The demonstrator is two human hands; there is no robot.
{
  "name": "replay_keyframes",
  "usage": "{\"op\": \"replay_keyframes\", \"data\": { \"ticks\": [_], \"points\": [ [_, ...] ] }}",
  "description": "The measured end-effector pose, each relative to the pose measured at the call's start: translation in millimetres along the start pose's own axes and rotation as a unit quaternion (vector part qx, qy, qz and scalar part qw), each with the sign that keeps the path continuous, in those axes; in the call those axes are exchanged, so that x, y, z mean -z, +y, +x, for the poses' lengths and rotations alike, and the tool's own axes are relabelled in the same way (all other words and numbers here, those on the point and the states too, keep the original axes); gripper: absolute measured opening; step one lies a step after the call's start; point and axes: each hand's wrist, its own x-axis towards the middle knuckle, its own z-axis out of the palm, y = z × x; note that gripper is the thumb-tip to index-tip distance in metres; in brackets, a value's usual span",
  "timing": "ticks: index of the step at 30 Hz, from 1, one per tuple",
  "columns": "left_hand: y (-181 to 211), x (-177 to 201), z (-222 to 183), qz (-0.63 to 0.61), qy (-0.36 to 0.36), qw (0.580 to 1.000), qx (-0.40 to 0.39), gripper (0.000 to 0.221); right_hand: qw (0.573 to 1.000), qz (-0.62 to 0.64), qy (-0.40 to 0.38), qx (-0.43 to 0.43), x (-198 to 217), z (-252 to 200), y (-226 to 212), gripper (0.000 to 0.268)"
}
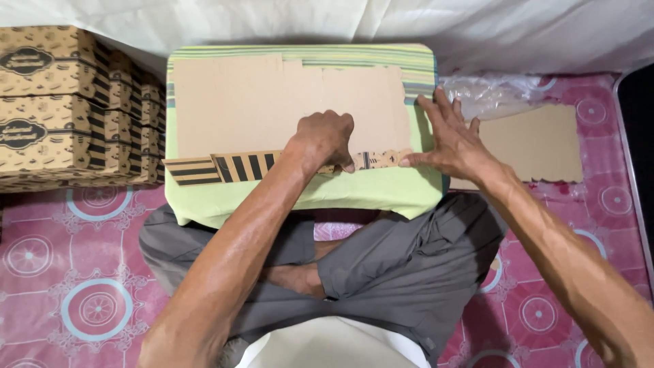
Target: Assembling a cardboard box by folding and tucking flaps from a flat template.
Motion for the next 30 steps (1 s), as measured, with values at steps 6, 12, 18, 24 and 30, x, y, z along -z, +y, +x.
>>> {"op": "replay_keyframes", "data": {
  "ticks": [6, 12, 18, 24, 30],
  "points": [
    [1.3, -2.0, -14.4, 0.036, 0.003, 0.999, -0.020, 0.061, 0.999, 0.044, 0.011, -0.030, -7.2, -7.2, 13.5, 0.134],
    [-0.8, 47.4, -72.1, -0.029, 0.003, 0.993, -0.112, 0.053, 0.997, 0.072, 0.027, 0.002, -3.7, -10.6, 13.4, 0.134],
    [-119.7, 75.6, -57.0, -0.137, 0.241, 0.950, -0.140, 0.046, 0.977, 0.048, 0.168, 0.124, 15.1, -4.3, -9.5, 0.088],
    [-232.6, 69.5, -19.3, 0.086, 0.246, 0.963, 0.068, 0.062, 0.974, 0.017, 0.116, 0.194, 10.4, 64.9, -27.0, 0.073],
    [-236.4, 63.9, -22.8, 0.135, 0.204, 0.969, 0.037, 0.079, 0.987, -0.071, 0.030, 0.140, 4.8, 94.1, -44.1, 0.088]
  ]
}}
